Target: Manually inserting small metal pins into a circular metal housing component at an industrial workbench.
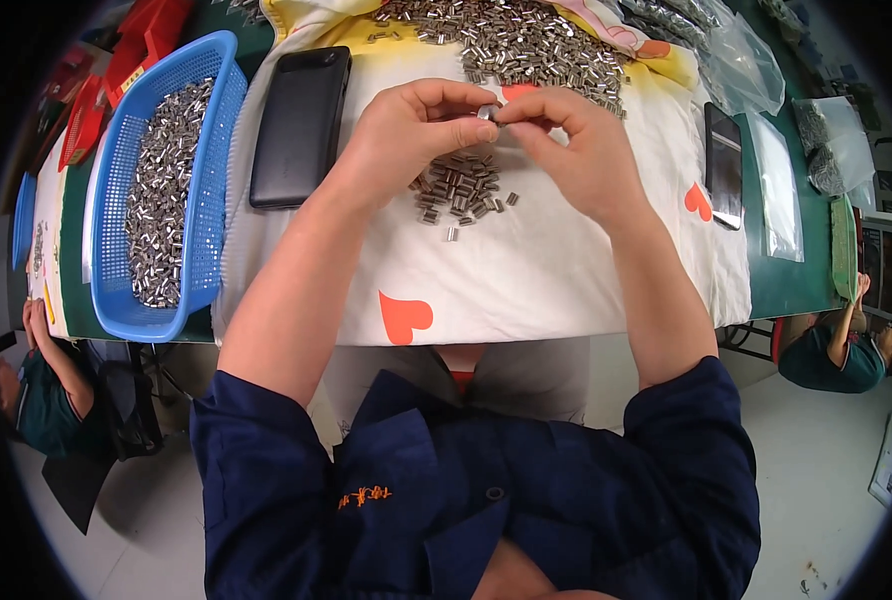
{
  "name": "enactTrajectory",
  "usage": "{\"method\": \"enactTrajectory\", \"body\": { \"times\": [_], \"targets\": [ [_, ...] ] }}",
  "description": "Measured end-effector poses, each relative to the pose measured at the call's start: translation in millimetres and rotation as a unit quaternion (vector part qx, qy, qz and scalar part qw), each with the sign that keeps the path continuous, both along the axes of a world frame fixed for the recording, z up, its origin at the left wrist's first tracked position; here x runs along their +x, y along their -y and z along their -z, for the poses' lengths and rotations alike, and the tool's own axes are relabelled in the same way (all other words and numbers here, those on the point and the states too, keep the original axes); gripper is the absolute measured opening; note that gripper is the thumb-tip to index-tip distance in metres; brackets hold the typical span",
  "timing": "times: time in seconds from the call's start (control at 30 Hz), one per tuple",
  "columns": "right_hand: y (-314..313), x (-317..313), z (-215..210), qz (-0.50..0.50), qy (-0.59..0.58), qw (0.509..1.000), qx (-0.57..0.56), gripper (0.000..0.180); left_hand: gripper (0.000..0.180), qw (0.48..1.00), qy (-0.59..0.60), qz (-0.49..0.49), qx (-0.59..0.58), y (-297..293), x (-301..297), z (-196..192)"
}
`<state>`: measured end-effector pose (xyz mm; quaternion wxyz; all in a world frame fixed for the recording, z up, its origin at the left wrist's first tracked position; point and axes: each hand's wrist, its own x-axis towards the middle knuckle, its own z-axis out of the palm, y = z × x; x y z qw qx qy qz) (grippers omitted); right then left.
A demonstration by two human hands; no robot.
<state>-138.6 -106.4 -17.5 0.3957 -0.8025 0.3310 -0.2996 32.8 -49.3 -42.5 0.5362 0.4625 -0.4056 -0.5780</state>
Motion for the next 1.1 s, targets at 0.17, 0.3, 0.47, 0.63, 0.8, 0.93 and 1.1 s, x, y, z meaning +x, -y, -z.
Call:
{"method": "enactTrajectory", "body": {
  "times": [0.17, 0.3, 0.47, 0.63, 0.8, 0.93, 1.1],
  "targets": [
    [-4, 1, -2, 0.001, 0.020, 1.000, -0.005, 0.010, 0.027, 1.000, 0.014, 0.008, -0.010, -1, -1, -1],
    [-5, 0, -1, 0.001, 0.006, 1.000, -0.016, 0.009, 0.027, 1.000, 0.006, 0.011, -0.013, -1, -2, -1],
    [-9, 1, 1, 0.005, -0.059, 0.986, -0.157, 0.008, 0.027, 0.997, 0.079, -0.009, -0.023, -2, -7, -3],
    [-1, -5, -2, -0.016, -0.023, 1.000, -0.011, 0.009, 0.026, 0.999, 0.046, 0.008, -0.015, -1, -4, -4],
    [7, -8, -5, 0.001, -0.042, 0.999, -0.029, 0.010, 0.025, 0.995, 0.099, 0.019, 0.012, -3, -5, -7],
    [31, -36, -17, 0.102, -0.197, 0.972, -0.078, 0.012, 0.024, 0.990, 0.132, 0.037, 0.027, -2, -6, -5],
    [38, -42, -2, 0.053, -0.271, 0.950, -0.149, 0.012, 0.024, 0.991, 0.124, 0.048, 0.018, -2, -6, -4]
  ]
}}
